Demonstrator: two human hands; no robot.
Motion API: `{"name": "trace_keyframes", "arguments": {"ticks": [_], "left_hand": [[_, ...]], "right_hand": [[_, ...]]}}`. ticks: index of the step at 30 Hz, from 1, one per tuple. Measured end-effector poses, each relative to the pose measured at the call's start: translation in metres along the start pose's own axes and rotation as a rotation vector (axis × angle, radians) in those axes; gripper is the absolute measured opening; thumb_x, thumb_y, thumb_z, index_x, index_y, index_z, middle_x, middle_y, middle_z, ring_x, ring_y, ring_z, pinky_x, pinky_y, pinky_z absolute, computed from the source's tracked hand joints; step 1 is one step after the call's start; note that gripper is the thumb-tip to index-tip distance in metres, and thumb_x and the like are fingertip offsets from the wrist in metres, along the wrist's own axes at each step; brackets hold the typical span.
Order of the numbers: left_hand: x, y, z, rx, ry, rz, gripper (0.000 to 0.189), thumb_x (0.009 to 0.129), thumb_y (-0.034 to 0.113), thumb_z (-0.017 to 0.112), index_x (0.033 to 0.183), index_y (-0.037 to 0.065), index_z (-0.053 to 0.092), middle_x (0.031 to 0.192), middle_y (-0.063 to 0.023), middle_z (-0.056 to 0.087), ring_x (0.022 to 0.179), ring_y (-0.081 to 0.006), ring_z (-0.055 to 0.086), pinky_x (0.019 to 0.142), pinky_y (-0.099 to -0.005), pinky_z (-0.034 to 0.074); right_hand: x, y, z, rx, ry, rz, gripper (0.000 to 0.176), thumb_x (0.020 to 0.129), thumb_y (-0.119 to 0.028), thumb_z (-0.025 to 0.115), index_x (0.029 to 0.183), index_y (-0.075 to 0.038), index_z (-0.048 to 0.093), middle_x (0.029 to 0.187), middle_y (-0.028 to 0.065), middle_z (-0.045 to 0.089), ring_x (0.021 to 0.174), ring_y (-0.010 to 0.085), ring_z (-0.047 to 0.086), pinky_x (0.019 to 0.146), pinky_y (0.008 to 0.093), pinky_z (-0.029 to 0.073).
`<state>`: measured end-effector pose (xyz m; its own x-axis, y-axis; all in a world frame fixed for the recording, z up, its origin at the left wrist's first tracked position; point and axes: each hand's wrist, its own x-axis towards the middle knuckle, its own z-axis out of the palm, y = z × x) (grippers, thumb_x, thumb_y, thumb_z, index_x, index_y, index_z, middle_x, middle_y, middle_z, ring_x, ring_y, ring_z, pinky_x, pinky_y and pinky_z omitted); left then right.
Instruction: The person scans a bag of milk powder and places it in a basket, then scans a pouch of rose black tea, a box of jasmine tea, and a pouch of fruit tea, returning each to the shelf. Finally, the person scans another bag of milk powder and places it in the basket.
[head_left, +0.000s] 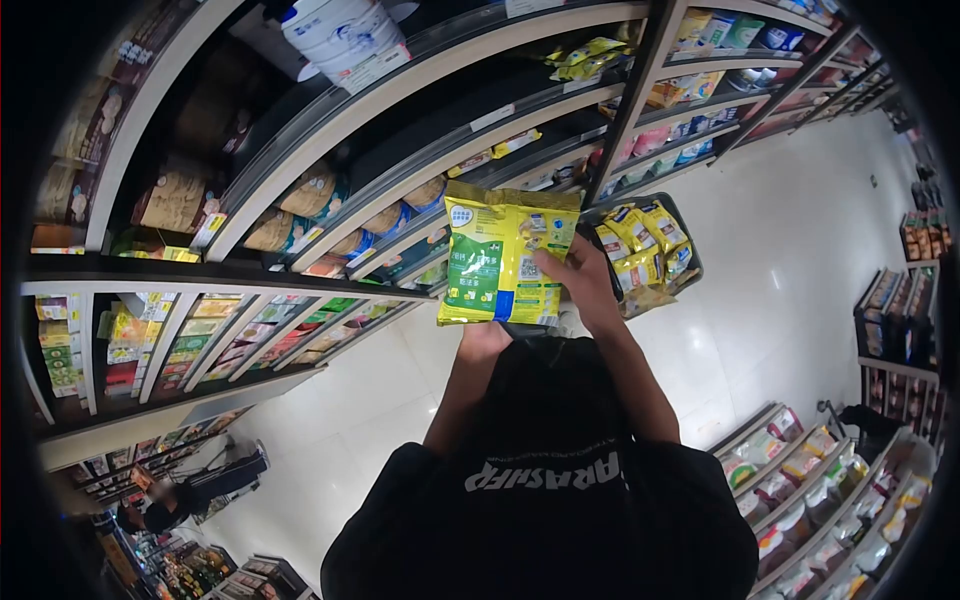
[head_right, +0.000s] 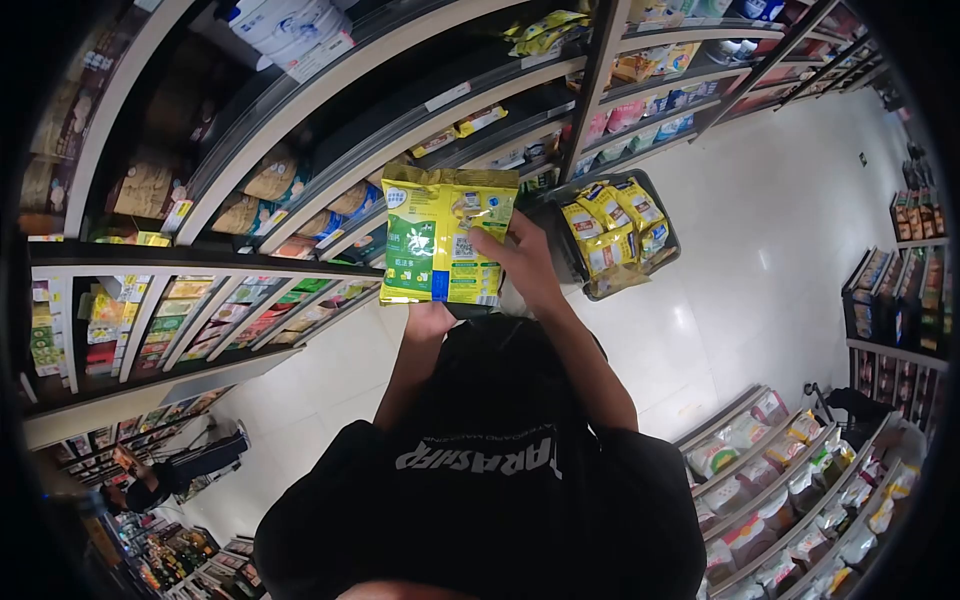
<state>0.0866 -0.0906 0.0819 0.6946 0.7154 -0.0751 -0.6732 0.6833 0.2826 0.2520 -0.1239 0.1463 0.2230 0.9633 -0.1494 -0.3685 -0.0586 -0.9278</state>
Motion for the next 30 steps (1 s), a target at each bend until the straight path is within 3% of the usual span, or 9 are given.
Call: {"name": "trace_keyframes", "arguments": {"ticks": [3,5,8,11,12,13,15,23,30], "left_hand": [[-0.012,0.009,0.012,0.150,0.136,0.221,0.058,0.103,0.046,0.038,0.143,0.005,0.039,0.141,-0.0182,0.049,0.128,-0.0343,0.050,0.105,-0.0514,0.043],[-0.022,0.016,0.000,0.045,0.306,0.230,0.071,0.098,0.061,0.036,0.144,0.007,0.039,0.143,-0.0161,0.048,0.130,-0.0328,0.048,0.106,-0.0519,0.039],[-0.041,0.033,-0.031,-0.176,0.054,0.106,0.072,0.098,0.061,0.035,0.147,0.007,0.033,0.144,-0.0189,0.046,0.128,-0.0377,0.048,0.101,-0.0519,0.042],[-0.049,0.043,-0.025,-0.026,0.057,0.066,0.057,0.099,0.039,0.049,0.145,0.010,0.033,0.141,-0.0169,0.048,0.123,-0.0327,0.052,0.097,-0.0488,0.045],[-0.040,0.036,-0.056,-0.299,-0.219,0.065,0.042,0.096,0.019,0.055,0.135,0.011,0.041,0.123,-0.0105,0.055,0.113,-0.0252,0.057,0.090,-0.0448,0.049],[-0.046,0.045,-0.014,-0.048,0.124,0.083,0.029,0.091,0.007,0.059,0.119,0.012,0.050,0.106,-0.0037,0.056,0.099,-0.0187,0.060,0.078,-0.0378,0.051],[-0.046,0.046,-0.001,0.141,0.271,0.180,0.025,0.088,-0.001,0.061,0.109,0.010,0.055,0.101,-0.0028,0.057,0.090,-0.0186,0.062,0.070,-0.0328,0.050],[-0.050,0.044,0.008,0.229,0.452,0.408,0.033,0.079,-0.008,0.068,0.107,0.006,0.057,0.097,-0.0039,0.059,0.083,-0.0167,0.062,0.075,-0.0306,0.050],[-0.053,0.050,0.020,0.212,0.599,0.596,0.041,0.077,-0.009,0.069,0.114,0.005,0.058,0.096,-0.0036,0.058,0.088,-0.0168,0.060,0.081,-0.0305,0.047]], "right_hand": [[-0.001,0.010,0.017,-0.002,0.069,0.017,0.036,0.089,-0.012,0.071,0.121,0.001,0.061,0.109,0.0083,0.068,0.096,0.0120,0.063,0.085,0.0283,0.050],[-0.003,0.009,0.029,0.098,0.146,0.038,0.037,0.092,-0.012,0.067,0.125,0.000,0.057,0.114,0.0071,0.065,0.100,0.0119,0.061,0.087,0.0285,0.049],[-0.003,0.018,0.038,0.302,0.197,0.061,0.040,0.093,-0.012,0.065,0.130,-0.001,0.053,0.117,0.0075,0.063,0.104,0.0145,0.061,0.090,0.0291,0.048],[-0.005,0.031,0.036,0.406,0.180,0.056,0.043,0.098,-0.016,0.057,0.137,-0.004,0.045,0.124,0.0071,0.058,0.116,0.0185,0.055,0.099,0.0357,0.043],[-0.006,0.028,0.042,0.411,0.191,0.039,0.041,0.100,-0.017,0.054,0.137,-0.004,0.044,0.126,0.0076,0.057,0.118,0.0188,0.055,0.100,0.0373,0.043],[-0.006,0.028,0.046,0.418,0.198,0.024,0.039,0.102,-0.017,0.050,0.138,-0.004,0.043,0.128,0.0081,0.055,0.120,0.0192,0.054,0.101,0.0388,0.043],[-0.008,0.032,0.048,0.423,0.202,0.038,0.041,0.104,-0.020,0.045,0.141,-0.005,0.039,0.133,0.0101,0.052,0.125,0.0226,0.050,0.106,0.0422,0.039],[-0.006,0.028,0.070,0.796,-0.012,0.067,0.045,0.103,-0.033,0.046,0.141,-0.010,0.042,0.135,0.0106,0.054,0.126,0.0262,0.050,0.108,0.0476,0.037],[0.007,0.039,0.084,0.612,-0.090,0.197,0.046,0.104,-0.039,0.044,0.141,-0.011,0.042,0.132,0.0090,0.055,0.121,0.0240,0.055,0.102,0.0452,0.044]]}}
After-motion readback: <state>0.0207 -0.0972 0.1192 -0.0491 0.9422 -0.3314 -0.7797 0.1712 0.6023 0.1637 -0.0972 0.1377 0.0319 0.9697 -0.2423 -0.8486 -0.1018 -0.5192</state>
